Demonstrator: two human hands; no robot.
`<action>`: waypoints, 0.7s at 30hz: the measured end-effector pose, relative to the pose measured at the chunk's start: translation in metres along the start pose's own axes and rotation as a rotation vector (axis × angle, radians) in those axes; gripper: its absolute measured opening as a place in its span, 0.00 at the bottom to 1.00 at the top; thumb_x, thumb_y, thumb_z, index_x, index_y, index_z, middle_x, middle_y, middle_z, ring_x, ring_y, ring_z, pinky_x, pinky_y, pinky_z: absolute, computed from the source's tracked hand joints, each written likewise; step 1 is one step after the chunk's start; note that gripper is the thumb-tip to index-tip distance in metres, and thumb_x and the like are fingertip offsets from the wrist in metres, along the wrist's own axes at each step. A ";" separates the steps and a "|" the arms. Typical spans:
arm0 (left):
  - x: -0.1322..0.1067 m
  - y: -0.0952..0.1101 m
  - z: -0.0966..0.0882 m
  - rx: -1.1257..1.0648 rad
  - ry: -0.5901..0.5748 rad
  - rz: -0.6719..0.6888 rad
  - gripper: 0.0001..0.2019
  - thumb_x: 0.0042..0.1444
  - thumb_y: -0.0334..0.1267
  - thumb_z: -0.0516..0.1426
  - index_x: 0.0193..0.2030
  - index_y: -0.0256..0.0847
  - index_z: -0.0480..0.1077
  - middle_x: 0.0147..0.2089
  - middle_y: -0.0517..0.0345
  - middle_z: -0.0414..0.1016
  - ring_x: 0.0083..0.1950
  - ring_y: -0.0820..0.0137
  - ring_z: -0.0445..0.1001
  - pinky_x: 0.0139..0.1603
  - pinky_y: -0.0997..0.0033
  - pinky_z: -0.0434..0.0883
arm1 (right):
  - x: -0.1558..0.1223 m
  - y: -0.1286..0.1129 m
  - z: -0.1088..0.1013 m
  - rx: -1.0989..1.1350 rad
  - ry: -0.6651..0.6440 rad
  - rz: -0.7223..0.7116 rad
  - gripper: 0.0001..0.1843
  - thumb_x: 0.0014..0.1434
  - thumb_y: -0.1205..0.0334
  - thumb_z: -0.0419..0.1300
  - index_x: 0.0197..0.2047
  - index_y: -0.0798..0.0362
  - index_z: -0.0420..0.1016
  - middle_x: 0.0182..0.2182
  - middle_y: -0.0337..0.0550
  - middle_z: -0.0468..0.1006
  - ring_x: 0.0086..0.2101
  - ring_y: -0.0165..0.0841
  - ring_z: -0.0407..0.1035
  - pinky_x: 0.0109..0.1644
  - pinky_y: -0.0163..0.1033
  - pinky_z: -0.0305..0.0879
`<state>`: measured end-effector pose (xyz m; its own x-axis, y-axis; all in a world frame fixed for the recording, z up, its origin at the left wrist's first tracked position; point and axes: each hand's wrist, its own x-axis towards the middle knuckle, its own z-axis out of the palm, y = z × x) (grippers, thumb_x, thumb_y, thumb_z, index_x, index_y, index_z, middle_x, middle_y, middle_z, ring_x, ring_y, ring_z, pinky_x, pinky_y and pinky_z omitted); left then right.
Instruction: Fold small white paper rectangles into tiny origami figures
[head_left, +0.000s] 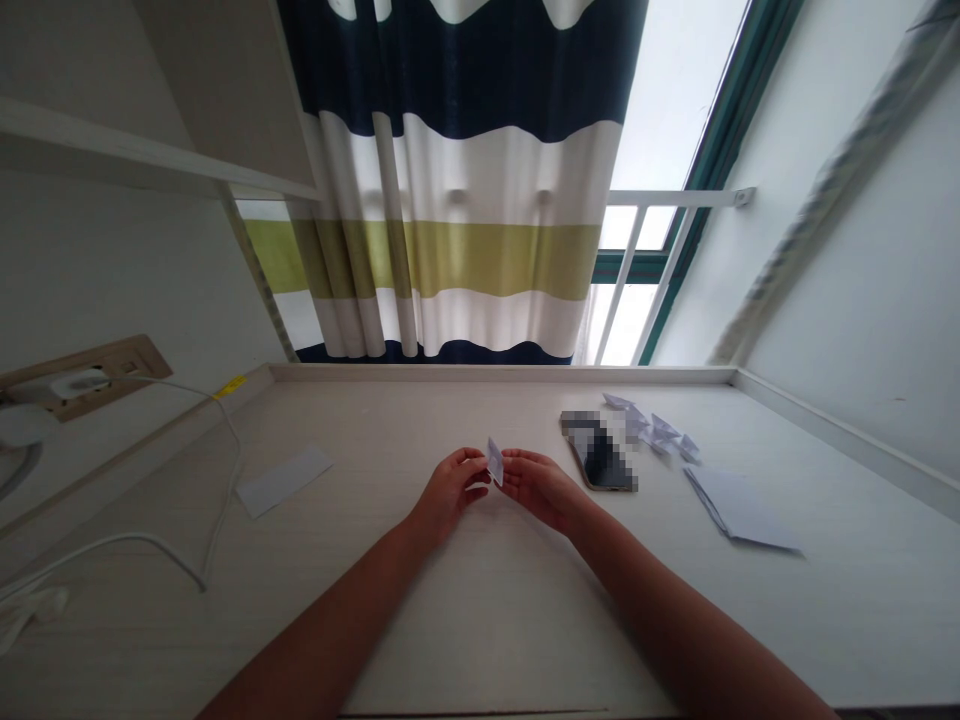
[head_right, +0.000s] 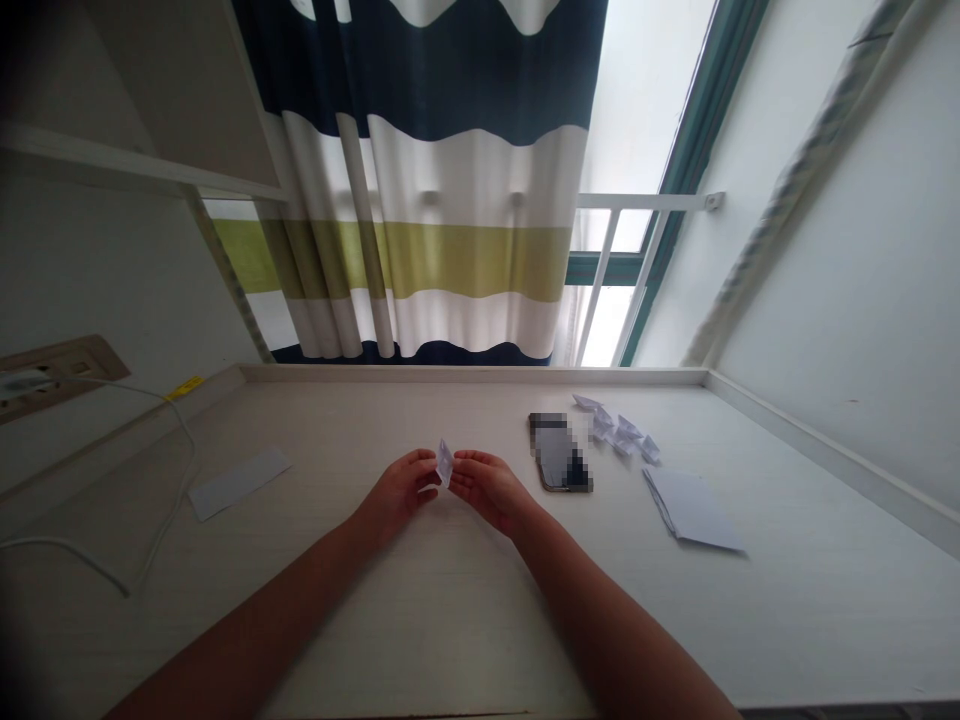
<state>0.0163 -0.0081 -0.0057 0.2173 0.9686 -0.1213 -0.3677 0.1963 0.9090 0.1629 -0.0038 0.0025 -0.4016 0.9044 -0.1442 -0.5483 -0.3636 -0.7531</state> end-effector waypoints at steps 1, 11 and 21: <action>0.000 0.000 0.000 0.009 0.005 0.003 0.08 0.42 0.38 0.60 0.27 0.38 0.65 0.27 0.61 0.68 0.29 0.77 0.67 0.29 0.79 0.64 | 0.000 -0.001 0.000 0.000 0.005 0.000 0.08 0.43 0.73 0.63 0.30 0.60 0.70 0.26 0.42 0.75 0.29 0.27 0.70 0.40 0.33 0.65; -0.002 0.002 0.001 0.033 0.049 -0.014 0.08 0.41 0.37 0.60 0.30 0.39 0.66 0.28 0.60 0.70 0.30 0.76 0.69 0.29 0.79 0.63 | 0.003 0.001 -0.004 -0.009 0.008 -0.011 0.08 0.43 0.72 0.64 0.29 0.60 0.70 0.26 0.41 0.75 0.29 0.27 0.71 0.41 0.33 0.65; 0.000 0.001 0.002 -0.072 0.023 -0.038 0.08 0.41 0.36 0.60 0.27 0.38 0.65 0.26 0.62 0.67 0.28 0.78 0.67 0.26 0.80 0.62 | -0.002 -0.002 0.002 -0.013 0.032 0.010 0.09 0.43 0.72 0.64 0.29 0.59 0.69 0.26 0.41 0.75 0.30 0.27 0.71 0.40 0.33 0.65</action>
<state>0.0174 -0.0083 -0.0037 0.2118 0.9632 -0.1653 -0.4239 0.2430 0.8725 0.1634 -0.0049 0.0056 -0.3829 0.9076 -0.1723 -0.5344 -0.3698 -0.7600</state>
